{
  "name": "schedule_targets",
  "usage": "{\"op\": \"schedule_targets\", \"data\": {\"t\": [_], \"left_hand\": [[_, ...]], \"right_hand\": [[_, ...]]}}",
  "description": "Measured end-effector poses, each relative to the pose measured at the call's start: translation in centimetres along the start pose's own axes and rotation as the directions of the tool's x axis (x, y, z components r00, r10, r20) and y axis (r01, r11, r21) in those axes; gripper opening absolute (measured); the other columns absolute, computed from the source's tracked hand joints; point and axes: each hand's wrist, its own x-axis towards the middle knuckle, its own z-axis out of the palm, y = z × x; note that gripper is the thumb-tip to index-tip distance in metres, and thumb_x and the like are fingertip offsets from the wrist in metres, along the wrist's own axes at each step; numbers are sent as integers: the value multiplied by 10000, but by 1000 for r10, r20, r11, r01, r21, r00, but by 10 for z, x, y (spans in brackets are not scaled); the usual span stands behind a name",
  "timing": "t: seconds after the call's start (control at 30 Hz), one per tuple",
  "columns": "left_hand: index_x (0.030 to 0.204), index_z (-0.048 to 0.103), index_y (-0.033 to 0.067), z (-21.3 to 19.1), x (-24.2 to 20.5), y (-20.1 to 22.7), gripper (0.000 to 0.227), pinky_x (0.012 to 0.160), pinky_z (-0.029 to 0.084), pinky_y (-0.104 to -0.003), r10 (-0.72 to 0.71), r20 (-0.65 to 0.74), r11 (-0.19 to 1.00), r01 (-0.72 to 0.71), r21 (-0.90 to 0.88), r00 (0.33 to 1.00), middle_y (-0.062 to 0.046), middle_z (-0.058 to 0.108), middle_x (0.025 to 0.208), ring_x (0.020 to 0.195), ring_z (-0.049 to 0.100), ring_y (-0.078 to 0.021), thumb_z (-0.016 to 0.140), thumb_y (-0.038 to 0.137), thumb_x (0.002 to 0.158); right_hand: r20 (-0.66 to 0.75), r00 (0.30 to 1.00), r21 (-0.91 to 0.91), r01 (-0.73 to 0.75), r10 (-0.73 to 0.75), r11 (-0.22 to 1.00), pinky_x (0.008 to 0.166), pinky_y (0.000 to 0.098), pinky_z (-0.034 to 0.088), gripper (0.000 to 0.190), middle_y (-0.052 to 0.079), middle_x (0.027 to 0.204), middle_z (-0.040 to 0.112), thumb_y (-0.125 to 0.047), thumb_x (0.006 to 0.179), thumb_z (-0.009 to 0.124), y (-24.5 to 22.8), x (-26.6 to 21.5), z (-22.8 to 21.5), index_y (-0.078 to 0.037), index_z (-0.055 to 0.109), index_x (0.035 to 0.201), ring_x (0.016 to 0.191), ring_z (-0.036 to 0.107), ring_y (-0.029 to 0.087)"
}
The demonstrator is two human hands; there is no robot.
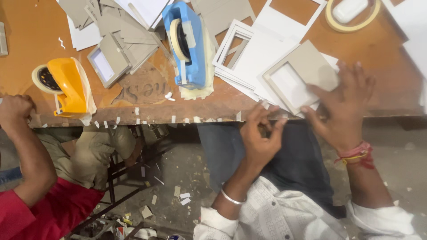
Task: The person assembles small paper frames by hand. They pick up a white frame and a beige backing, align them, and press the edges to secure them together, repeating this process for multiple units.
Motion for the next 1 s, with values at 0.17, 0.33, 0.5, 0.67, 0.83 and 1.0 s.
{"op": "schedule_targets", "data": {"t": [0.17, 0.33, 0.5, 0.67, 0.83, 1.0], "left_hand": [[1407, 519, 22, 2, 11, 9, 554, 703, 562, -283, 203, 127, 950, -227, 213, 971, -122, 756, 1178, 761, 679, -166, 780, -22, 920], [1491, 506, 93, -9, 24, 10, 591, 826, 602, -347, 187, 205, 880, -257, 399, 961, -66, 755, 1080, 960, 762, -240, 681, -75, 952], [1507, 503, 140, -30, 43, 3, 642, 846, 628, -334, 126, 250, 906, -214, 366, 960, -87, 758, 1068, 955, 773, -233, 594, -135, 934], [1527, 459, 141, -41, 55, -1, 642, 823, 613, -322, 105, 274, 963, -166, 211, 956, -93, 752, 1075, 955, 771, -227, 611, -119, 960], [1530, 444, 125, -43, 54, -12, 661, 651, 520, -275, -3, 299, 988, -43, 148, 954, -74, 771, 1046, 667, 623, -129, 646, -94, 940], [1522, 458, 111, -43, 53, -23, 652, 602, 456, -245, -16, 285, 997, -6, 75, 958, -60, 769, 1041, 627, 491, -80, 689, -72, 941]], "right_hand": [[107, 993, 169, 36, -55, 985, 1191, 507, 383, 286, 162, 1473, 595, -262, 866, 840, -10, -5, 10, -195, 789, 1139, 1456, 514, 380], [16, 998, 108, 52, -54, 993, 1090, 491, 411, 292, 85, 1351, 670, -150, 891, 840, -15, -18, 18, -149, 758, 1171, 1257, 596, 330], [67, 995, 198, 54, -68, 979, 1172, 561, 363, 567, 137, 1483, 558, -316, 886, 851, 0, -9, 13, -127, 635, 1375, 1394, 487, 392], [240, 959, 109, 131, -154, 985, 1237, 674, 225, 854, 235, 1629, 364, -531, 741, 818, 16, 27, 10, -171, 576, 1476, 1533, 311, 476], [297, 930, 138, 185, -219, 973, 1231, 635, 284, 779, 200, 1612, 424, -539, 731, 815, 24, 45, 8, -193, 643, 1407, 1494, 366, 437], [265, 943, 148, 165, -200, 975, 1169, 583, 306, 742, 164, 1570, 477, -540, 678, 843, 26, 48, 10, -194, 707, 1320, 1427, 403, 419]]}}
